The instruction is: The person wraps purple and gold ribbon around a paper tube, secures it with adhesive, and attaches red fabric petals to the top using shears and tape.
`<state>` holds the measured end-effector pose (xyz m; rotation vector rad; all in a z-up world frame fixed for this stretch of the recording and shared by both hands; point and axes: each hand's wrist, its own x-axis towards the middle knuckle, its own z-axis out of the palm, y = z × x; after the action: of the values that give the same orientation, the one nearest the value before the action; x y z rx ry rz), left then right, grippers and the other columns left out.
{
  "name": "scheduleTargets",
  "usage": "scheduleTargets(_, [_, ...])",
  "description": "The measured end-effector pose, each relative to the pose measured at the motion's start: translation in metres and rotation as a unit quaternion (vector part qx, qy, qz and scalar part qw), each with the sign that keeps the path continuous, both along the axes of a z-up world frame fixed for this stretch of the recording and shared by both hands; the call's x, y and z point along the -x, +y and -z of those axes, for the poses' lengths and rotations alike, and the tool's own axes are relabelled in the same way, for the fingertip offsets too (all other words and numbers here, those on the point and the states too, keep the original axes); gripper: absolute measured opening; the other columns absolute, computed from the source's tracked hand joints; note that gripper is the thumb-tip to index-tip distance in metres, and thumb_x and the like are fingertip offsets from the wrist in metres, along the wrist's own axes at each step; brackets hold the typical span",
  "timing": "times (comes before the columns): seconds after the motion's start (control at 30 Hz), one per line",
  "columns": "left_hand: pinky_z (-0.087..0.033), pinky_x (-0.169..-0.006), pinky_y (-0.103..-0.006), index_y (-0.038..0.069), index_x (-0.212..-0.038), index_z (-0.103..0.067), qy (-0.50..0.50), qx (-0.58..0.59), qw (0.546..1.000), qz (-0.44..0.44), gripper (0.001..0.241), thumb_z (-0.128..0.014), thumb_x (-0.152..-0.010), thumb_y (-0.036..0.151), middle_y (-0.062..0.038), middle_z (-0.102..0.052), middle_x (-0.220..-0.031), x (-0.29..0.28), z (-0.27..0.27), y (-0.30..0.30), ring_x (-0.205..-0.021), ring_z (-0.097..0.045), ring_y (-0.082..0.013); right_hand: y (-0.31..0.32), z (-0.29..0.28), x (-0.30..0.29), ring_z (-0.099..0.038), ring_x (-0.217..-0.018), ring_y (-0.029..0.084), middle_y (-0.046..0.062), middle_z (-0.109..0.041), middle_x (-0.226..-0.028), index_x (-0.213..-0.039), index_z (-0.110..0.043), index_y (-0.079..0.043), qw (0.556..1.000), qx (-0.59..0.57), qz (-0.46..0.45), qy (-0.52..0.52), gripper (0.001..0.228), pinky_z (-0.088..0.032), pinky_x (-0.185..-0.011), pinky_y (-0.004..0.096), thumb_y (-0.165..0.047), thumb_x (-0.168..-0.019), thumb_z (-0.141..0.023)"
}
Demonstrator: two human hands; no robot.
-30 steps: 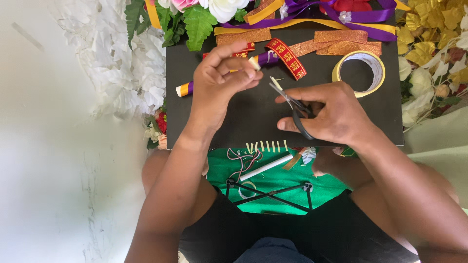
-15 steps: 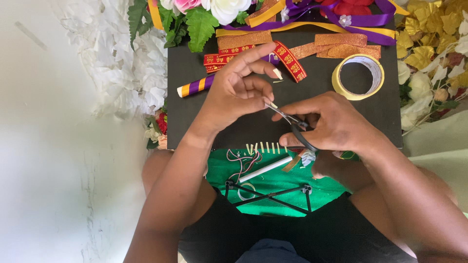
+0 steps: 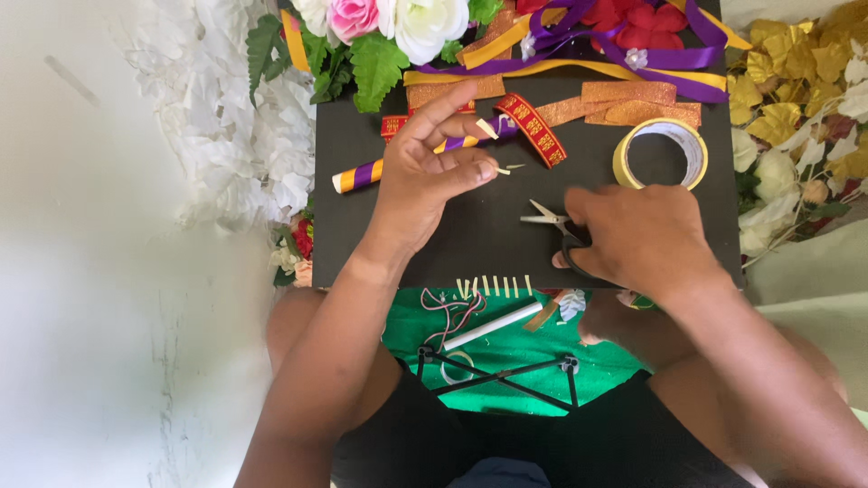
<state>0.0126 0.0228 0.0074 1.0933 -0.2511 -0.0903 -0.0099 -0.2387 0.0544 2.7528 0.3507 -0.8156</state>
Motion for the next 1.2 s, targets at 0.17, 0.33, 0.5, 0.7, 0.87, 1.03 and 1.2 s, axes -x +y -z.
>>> scheduleTargets(0.17, [-0.076, -0.091, -0.0421, -0.001, -0.165, -0.055, -0.009, 0.058, 0.998, -0.018, 0.090, -0.091, -0.085, -0.018, -0.022, -0.075, -0.122, -0.009, 0.027, -0.007, -0.097, -0.085, -0.0285, -0.010, 0.021, 0.000, -0.082, -0.086, 0.043, 0.010, -0.078, -0.118, -0.101, -0.081, -0.025, 0.987, -0.095, -0.067, -0.110, 0.036, -0.062, -0.060, 0.053, -0.049, -0.079, -0.096])
scheduleTargets(0.33, [-0.075, -0.090, -0.0412, -0.002, -0.164, -0.056, 0.006, 0.046, 0.999, -0.018, 0.090, -0.091, -0.082, -0.018, -0.024, -0.075, -0.121, -0.006, 0.025, -0.009, -0.097, -0.086, -0.0291, -0.008, 0.006, -0.014, -0.083, -0.090, 0.036, 0.009, -0.077, -0.111, -0.095, -0.087, -0.026, 0.982, -0.180, -0.052, -0.033, 0.029, -0.064, -0.061, 0.048, -0.040, -0.074, -0.102])
scheduleTargets(0.5, [-0.075, -0.088, -0.0414, -0.003, -0.162, -0.058, 0.003, 0.049, 0.999, -0.012, 0.088, -0.092, -0.082, -0.019, -0.023, -0.075, -0.118, -0.002, 0.023, -0.014, -0.095, -0.086, -0.0289, -0.010, 0.026, -0.012, -0.070, -0.089, 0.032, 0.028, -0.077, -0.115, -0.124, -0.080, 0.006, 0.748, -0.643, 0.155, 0.053, 0.029, -0.058, -0.068, 0.041, -0.013, -0.102, -0.074])
scheduleTargets(0.7, [-0.075, -0.089, -0.0425, -0.003, -0.162, -0.058, -0.012, 0.027, 1.000, 0.000, 0.085, -0.092, -0.085, -0.016, -0.026, -0.077, -0.118, 0.004, 0.019, -0.023, -0.095, -0.086, -0.0314, 0.012, 0.050, 0.009, -0.066, -0.088, 0.017, 0.021, -0.075, -0.109, -0.120, -0.078, 0.008, 0.590, -0.764, 0.261, 0.019, 0.020, -0.055, -0.055, 0.022, -0.006, -0.105, -0.081])
scheduleTargets(0.87, [-0.073, -0.097, -0.0329, 0.007, -0.165, -0.058, 0.015, -0.023, 0.998, 0.052, 0.075, -0.088, -0.099, -0.010, -0.013, -0.075, -0.125, 0.012, 0.002, -0.017, -0.103, -0.086, -0.0237, 0.010, 0.032, 0.008, -0.056, -0.068, 0.007, 0.004, -0.074, -0.108, -0.110, -0.080, -0.006, 0.659, -0.713, 0.242, -0.009, 0.005, -0.046, -0.053, 0.020, -0.009, -0.110, -0.076])
scheduleTargets(1.03, [-0.074, -0.101, -0.0359, 0.005, -0.155, -0.067, 0.033, -0.058, 0.998, -0.006, 0.062, -0.090, -0.098, -0.001, -0.008, -0.079, -0.115, 0.006, 0.004, -0.016, -0.101, -0.083, -0.0188, -0.010, 0.020, -0.001, -0.073, -0.091, 0.012, -0.004, -0.076, -0.110, -0.105, -0.088, -0.017, 0.852, -0.505, 0.040, 0.132, 0.025, -0.050, -0.082, 0.029, -0.035, -0.107, -0.071])
scheduleTargets(1.2, [-0.075, -0.088, -0.0359, 0.001, -0.139, -0.075, 0.045, -0.024, 0.998, -0.044, 0.039, -0.085, -0.101, -0.001, -0.012, -0.085, -0.101, 0.002, 0.008, -0.019, -0.091, -0.081, -0.0195, -0.003, 0.018, 0.015, -0.064, -0.121, 0.010, -0.011, -0.060, -0.111, -0.099, -0.084, -0.040, 0.956, -0.248, -0.114, 0.107, 0.026, -0.055, -0.073, 0.048, -0.042, -0.106, -0.059])
